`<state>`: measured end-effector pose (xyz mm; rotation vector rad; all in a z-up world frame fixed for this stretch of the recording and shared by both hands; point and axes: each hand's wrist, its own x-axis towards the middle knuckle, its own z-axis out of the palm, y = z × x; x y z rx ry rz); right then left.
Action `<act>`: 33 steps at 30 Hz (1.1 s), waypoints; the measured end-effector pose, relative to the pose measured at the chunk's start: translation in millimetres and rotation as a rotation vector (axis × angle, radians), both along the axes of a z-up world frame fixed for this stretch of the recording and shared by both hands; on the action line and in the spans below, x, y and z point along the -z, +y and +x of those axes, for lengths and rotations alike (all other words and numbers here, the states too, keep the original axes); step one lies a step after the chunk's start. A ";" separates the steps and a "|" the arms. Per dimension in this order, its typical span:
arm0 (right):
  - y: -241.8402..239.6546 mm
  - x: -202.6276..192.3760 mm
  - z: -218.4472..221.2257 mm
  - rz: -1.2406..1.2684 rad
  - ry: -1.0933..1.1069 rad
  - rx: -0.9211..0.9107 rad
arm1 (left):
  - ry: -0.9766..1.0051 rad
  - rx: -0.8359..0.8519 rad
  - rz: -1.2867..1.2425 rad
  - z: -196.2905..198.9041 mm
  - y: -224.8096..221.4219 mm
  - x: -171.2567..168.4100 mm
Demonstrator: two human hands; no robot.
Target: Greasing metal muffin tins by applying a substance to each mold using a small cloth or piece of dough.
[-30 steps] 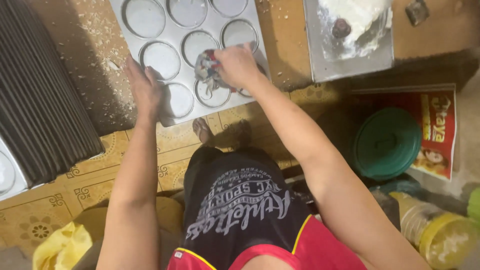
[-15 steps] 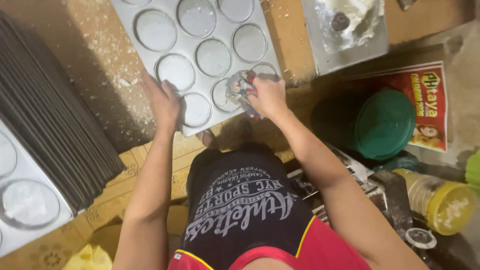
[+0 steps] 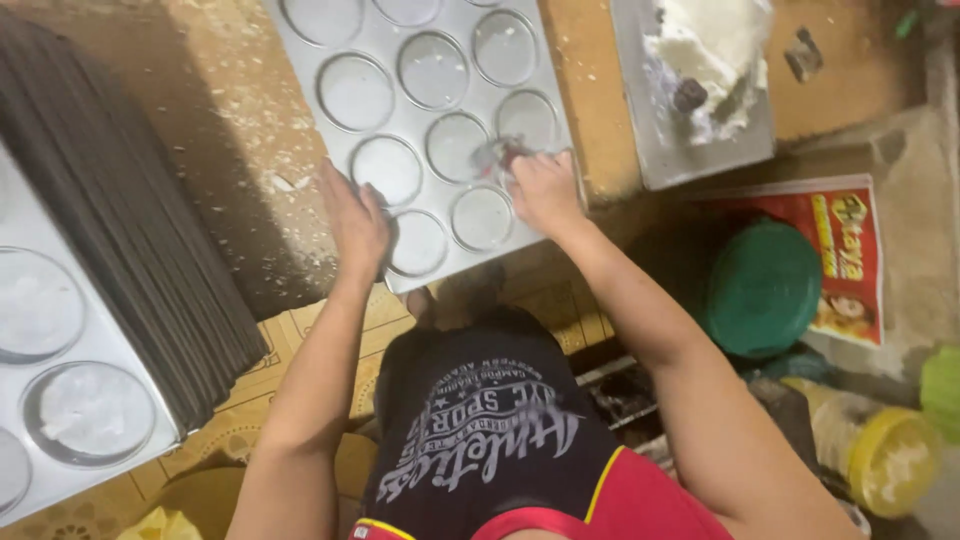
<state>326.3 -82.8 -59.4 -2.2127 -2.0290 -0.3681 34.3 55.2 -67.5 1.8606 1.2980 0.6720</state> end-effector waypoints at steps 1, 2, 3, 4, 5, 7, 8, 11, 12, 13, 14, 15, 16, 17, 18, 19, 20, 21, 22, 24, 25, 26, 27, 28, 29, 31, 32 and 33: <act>24.2 -11.3 -3.6 0.062 0.011 -0.008 | 0.000 0.014 0.002 0.4 0.6 2.9; 43.4 -22.3 -8.8 0.116 0.026 -0.014 | 0.002 0.029 -0.004 -0.4 -3.2 6.3; 71.0 -15.4 0.3 0.114 0.035 -0.025 | 0.010 0.018 -0.005 -0.7 0.2 -13.9; 94.1 -9.0 9.7 0.066 0.114 0.096 | 0.047 0.045 -0.098 0.6 0.5 -33.6; 116.7 -2.7 18.7 0.016 0.191 0.217 | 0.083 0.073 -0.191 1.9 0.5 -53.7; 105.7 -25.7 6.5 -0.117 0.126 0.195 | 0.073 0.036 -0.194 5.5 2.1 -52.2; 98.3 -36.6 -0.8 -0.253 0.061 0.182 | 0.065 0.008 -0.201 6.3 2.6 -50.9; 13.2 -111.8 -57.3 -0.384 0.309 0.059 | 0.056 -0.003 -0.081 1.3 0.0 -16.8; 2.5 -113.8 -59.3 -0.387 0.314 0.054 | 0.062 -0.008 -0.082 0.0 -1.4 -18.3; -8.4 -115.5 -59.9 -0.388 0.466 0.043 | 0.074 -0.005 -0.081 -0.1 -2.9 -19.4; -16.9 -117.8 -57.5 -0.388 0.617 0.026 | 0.085 -0.006 -0.076 2.2 -2.8 -21.6; -7.4 -115.8 -47.3 -0.389 0.621 0.016 | 0.091 -0.015 -0.074 5.5 -1.2 -23.6; -0.1 -112.2 -40.4 -0.350 0.722 0.143 | 0.104 -0.022 -0.096 4.9 -2.2 -25.7; 6.9 -108.6 -32.7 -0.313 0.820 0.272 | 0.118 -0.029 -0.119 5.4 -3.6 -28.1; 9.6 -89.2 -22.3 -0.311 0.828 0.270 | 0.126 -0.029 -0.116 4.0 -4.5 -26.1; 12.5 -70.0 -11.5 -0.376 0.596 0.271 | 0.120 -0.023 -0.089 3.1 -5.3 -24.6; 20.3 -51.6 3.7 -0.428 0.354 0.267 | 0.106 -0.020 -0.056 7.0 -1.9 -22.1; 28.9 -57.3 8.5 -0.418 0.353 0.262 | 0.104 -0.023 -0.046 14.7 9.8 -16.5; 27.5 -61.7 3.7 -0.382 0.368 0.236 | 0.112 -0.022 -0.066 10.9 8.6 -12.3; 23.3 -58.6 -6.4 -0.346 0.386 0.209 | 0.122 -0.023 -0.086 3.5 1.5 -4.5; 20.5 -52.2 -11.8 -0.358 0.475 0.251 | 0.135 -0.028 -0.092 0.3 -4.2 -1.8; 27.5 -47.3 -12.2 -0.352 0.557 0.291 | 0.139 -0.033 -0.083 2.7 1.2 -0.1; 46.6 -55.0 -2.2 -0.335 0.553 0.287 | 0.132 -0.033 -0.066 10.0 13.0 0.4; 50.6 -61.1 -1.3 -0.394 0.572 0.338 | 0.146 -0.034 -0.090 7.0 7.0 1.2; 54.4 -66.0 -1.7 -0.454 0.588 0.388 | 0.160 -0.035 -0.114 2.4 0.6 2.9; 71.4 -59.2 3.8 -0.393 0.604 0.392 | 0.173 -0.028 -0.118 2.0 -6.4 -6.8; 88.4 -59.0 10.9 -0.307 0.610 0.383 | 0.173 -0.029 -0.099 6.2 -0.6 -13.1; 98.6 -54.9 22.7 -0.296 0.604 0.386 | 0.166 -0.025 -0.090 12.1 2.6 -16.2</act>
